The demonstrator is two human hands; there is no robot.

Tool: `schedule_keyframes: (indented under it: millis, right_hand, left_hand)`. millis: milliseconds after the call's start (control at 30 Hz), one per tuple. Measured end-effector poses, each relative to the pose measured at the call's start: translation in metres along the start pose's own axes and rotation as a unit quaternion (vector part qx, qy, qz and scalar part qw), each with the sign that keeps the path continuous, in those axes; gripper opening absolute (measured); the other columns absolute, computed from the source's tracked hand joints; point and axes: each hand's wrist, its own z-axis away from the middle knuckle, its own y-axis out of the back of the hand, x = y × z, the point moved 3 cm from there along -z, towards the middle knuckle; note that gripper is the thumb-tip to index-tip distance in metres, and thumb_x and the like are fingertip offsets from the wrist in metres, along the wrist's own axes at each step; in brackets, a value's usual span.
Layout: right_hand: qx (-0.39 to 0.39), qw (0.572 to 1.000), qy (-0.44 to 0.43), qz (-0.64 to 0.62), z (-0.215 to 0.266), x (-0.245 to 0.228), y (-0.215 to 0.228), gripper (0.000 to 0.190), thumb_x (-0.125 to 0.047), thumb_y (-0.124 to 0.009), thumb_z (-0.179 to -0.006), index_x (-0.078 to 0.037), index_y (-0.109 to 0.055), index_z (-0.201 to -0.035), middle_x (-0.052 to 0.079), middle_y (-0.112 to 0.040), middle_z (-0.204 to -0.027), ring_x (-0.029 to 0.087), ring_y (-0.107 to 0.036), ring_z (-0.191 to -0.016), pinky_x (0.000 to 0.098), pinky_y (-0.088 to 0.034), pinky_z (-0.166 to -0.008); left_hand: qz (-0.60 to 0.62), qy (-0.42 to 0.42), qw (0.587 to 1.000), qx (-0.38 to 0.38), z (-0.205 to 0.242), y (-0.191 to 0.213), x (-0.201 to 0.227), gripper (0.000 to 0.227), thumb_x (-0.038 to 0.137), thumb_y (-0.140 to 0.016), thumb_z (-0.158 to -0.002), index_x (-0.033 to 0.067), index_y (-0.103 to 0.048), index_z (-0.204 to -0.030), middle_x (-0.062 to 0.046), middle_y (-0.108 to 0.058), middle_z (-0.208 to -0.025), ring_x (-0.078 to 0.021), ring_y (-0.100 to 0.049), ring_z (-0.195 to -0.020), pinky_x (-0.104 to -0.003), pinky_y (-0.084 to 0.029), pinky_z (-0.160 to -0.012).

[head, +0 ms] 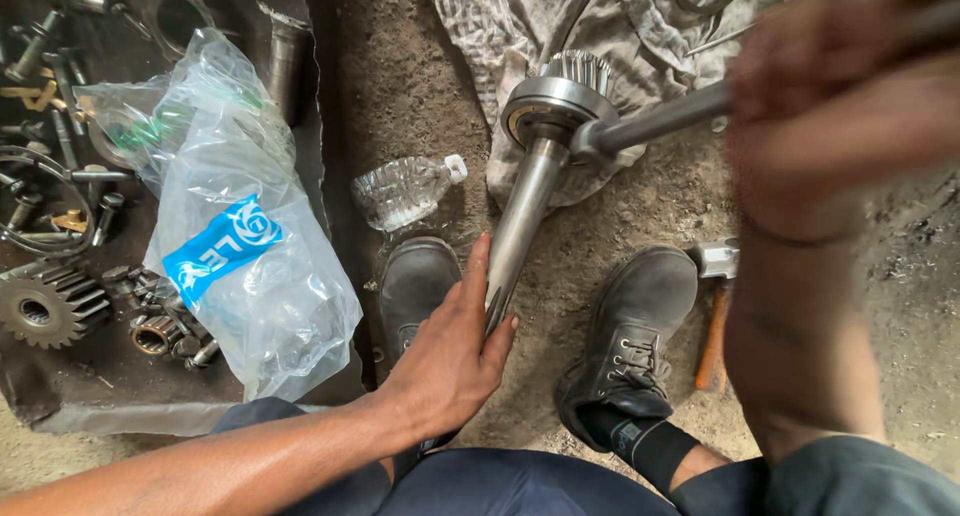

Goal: The person assembles mechanical parts by hand, using a hammer and screwdriver to fit a bearing onto a shaft. They manipulate gears, bolts, and a metal ring, tapping components into place and adjusting their alignment.

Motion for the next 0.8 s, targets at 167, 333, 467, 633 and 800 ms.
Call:
schedule_keyframes:
  millis: [167,333,467,633,800]
  right_hand:
    - [-0.025,0.996,0.061,0.054,-0.006,0.009,-0.023,0.053,-0.062,-0.031,-0.108,-0.012,-0.041,-0.093,0.003,-0.035,-0.066,0.008,-0.032,-0.038,0.0281,-0.036,-0.039]
    - [-0.006,0.996,0.054,0.068,0.002,-0.021,-0.022,0.049,-0.055,-0.031,-0.111,-0.01,-0.038,-0.092,0.003,-0.033,-0.067,0.008,-0.031,-0.042,0.0281,-0.034,-0.04]
    - [-0.029,0.994,0.068,0.076,0.0,-0.02,-0.032,0.047,-0.054,-0.031,-0.11,-0.01,-0.035,-0.094,0.002,-0.032,-0.067,0.007,-0.033,-0.043,0.0274,-0.035,-0.04]
    - [-0.064,0.987,0.119,0.091,-0.006,0.005,-0.053,0.045,-0.053,-0.03,-0.109,-0.011,-0.031,-0.096,0.001,-0.03,-0.068,0.005,-0.035,-0.043,0.0265,-0.036,-0.039]
    - [-0.034,0.992,0.095,0.078,0.011,-0.008,-0.024,0.045,-0.053,-0.032,-0.108,-0.01,-0.033,-0.096,0.004,-0.03,-0.069,0.007,-0.036,-0.046,0.0268,-0.035,-0.04]
  left_hand:
    - [0.002,-0.043,0.999,0.017,0.0,0.001,-0.002,0.09,0.024,-0.054,-0.099,0.0047,0.01,-0.159,-0.038,-0.037,-0.149,-0.052,-0.047,-0.132,-0.051,-0.038,-0.111]
    - [0.014,0.007,1.0,0.0,0.0,0.002,-0.004,0.09,0.025,-0.053,-0.098,0.0086,0.009,-0.161,-0.035,-0.041,-0.148,-0.0503,-0.05,-0.131,-0.05,-0.039,-0.111]
    - [0.023,-0.012,1.0,0.007,0.002,0.002,0.002,0.09,0.023,-0.053,-0.098,0.0076,0.009,-0.161,-0.036,-0.038,-0.15,-0.0505,-0.047,-0.133,-0.049,-0.038,-0.113]
    - [0.025,-0.011,1.0,0.004,0.001,0.002,0.007,0.091,0.024,-0.054,-0.098,0.0063,0.009,-0.16,-0.038,-0.039,-0.148,-0.0502,-0.047,-0.134,-0.048,-0.038,-0.114]
    - [0.044,0.007,0.999,-0.014,0.003,0.001,0.008,0.092,0.025,-0.053,-0.098,0.0074,0.011,-0.162,-0.037,-0.038,-0.149,-0.0482,-0.05,-0.132,-0.047,-0.039,-0.113]
